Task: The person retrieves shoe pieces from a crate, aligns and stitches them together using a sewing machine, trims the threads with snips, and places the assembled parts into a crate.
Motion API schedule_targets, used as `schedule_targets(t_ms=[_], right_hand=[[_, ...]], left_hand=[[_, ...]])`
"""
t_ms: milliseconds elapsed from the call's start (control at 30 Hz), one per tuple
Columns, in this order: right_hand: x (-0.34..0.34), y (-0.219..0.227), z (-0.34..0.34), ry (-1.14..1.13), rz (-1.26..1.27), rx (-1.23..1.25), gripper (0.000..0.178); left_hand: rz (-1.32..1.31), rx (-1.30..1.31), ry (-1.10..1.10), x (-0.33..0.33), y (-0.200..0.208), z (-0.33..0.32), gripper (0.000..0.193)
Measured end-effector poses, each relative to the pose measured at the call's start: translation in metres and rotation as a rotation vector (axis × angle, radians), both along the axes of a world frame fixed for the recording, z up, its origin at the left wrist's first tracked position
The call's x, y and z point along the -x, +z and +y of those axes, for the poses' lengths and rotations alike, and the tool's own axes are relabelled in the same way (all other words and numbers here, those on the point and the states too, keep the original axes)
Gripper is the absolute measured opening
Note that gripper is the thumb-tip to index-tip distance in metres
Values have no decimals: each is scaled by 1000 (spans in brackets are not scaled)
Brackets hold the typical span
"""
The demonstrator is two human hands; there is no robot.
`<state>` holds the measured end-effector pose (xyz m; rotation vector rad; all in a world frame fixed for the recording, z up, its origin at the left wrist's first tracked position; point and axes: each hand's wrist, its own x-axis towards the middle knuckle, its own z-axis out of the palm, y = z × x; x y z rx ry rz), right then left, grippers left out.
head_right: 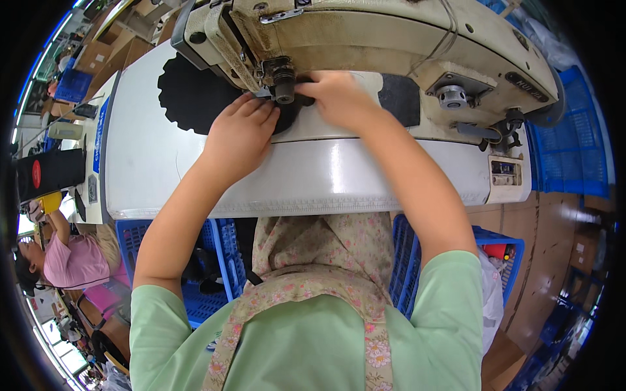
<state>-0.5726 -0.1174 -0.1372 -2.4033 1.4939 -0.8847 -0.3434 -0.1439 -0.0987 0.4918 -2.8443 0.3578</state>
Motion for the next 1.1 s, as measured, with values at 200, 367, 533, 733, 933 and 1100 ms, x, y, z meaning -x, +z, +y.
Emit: schedule_targets(t_ms=[200,367,533,733,933,1100], right_hand=[[10,20,-12,-229,414,-213,19],[-6,49,-14,-217,622,-451,37],[-2,5,1,-206,676,-5,38],[-19,-2,33,-130,861,209,41],[-33,-1,49,-167,846,210,44],[-35,3,51,-110,844,195,42]], left_hand=[[-185,-37,26,22,-2,20,31],[-197,18,106,24,-9,24,17],[-220,84,105,17,-10,12,18],[-164,125,156,0,-19,-3,30],[36,44,130,-6,-31,-12,31],[102,-26,182,-6,-38,-4,30]])
